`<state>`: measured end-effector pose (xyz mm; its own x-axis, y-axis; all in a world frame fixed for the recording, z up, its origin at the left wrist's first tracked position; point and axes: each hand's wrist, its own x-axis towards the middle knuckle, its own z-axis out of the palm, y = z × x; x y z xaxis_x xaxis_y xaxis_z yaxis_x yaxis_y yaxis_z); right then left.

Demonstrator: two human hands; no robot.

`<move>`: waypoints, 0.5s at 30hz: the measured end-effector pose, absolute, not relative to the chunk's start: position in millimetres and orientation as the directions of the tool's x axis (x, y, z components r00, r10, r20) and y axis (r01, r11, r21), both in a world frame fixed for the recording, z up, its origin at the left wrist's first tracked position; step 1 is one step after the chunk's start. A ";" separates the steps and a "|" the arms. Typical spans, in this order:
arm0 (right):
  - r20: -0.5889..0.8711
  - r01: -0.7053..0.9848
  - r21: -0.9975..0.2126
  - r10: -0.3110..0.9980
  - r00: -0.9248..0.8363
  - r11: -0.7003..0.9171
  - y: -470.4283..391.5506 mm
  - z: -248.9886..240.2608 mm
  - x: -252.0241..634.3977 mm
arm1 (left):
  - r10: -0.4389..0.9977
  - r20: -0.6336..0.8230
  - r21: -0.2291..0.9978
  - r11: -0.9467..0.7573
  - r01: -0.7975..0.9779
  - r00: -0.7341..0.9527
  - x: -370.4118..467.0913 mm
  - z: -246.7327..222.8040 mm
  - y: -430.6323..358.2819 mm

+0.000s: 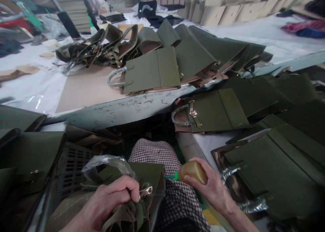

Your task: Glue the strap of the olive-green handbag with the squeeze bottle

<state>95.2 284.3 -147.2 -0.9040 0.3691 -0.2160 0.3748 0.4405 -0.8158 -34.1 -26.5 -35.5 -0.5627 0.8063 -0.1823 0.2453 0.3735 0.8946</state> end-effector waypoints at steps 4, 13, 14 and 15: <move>-0.211 0.383 -0.816 0.393 -0.895 0.433 282.5 -148.8 95.8 | 0.838 -0.105 0.902 0.306 0.303 -0.536 -31.5 -38.8 -28.9; -0.353 0.480 -0.806 0.370 -0.859 0.346 286.2 -134.7 100.9 | 0.886 -0.177 0.906 0.317 0.281 -0.429 -30.2 -62.1 -53.2; -0.362 0.496 -0.803 0.392 -0.846 0.331 287.3 -134.9 101.8 | 0.872 -0.213 0.904 0.347 0.250 -0.441 -28.7 -64.1 -55.5; -0.369 0.510 -0.800 0.409 -0.834 0.318 288.1 -135.0 103.0 | 0.851 -0.259 0.898 0.387 0.210 -0.457 -26.7 -65.6 -57.2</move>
<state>103.0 288.1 -135.0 -0.8345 0.4089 -0.3695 0.5097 0.3175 -0.7996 -26.7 -57.2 -65.6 -0.4575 0.8506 -0.2592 0.2102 0.3866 0.8980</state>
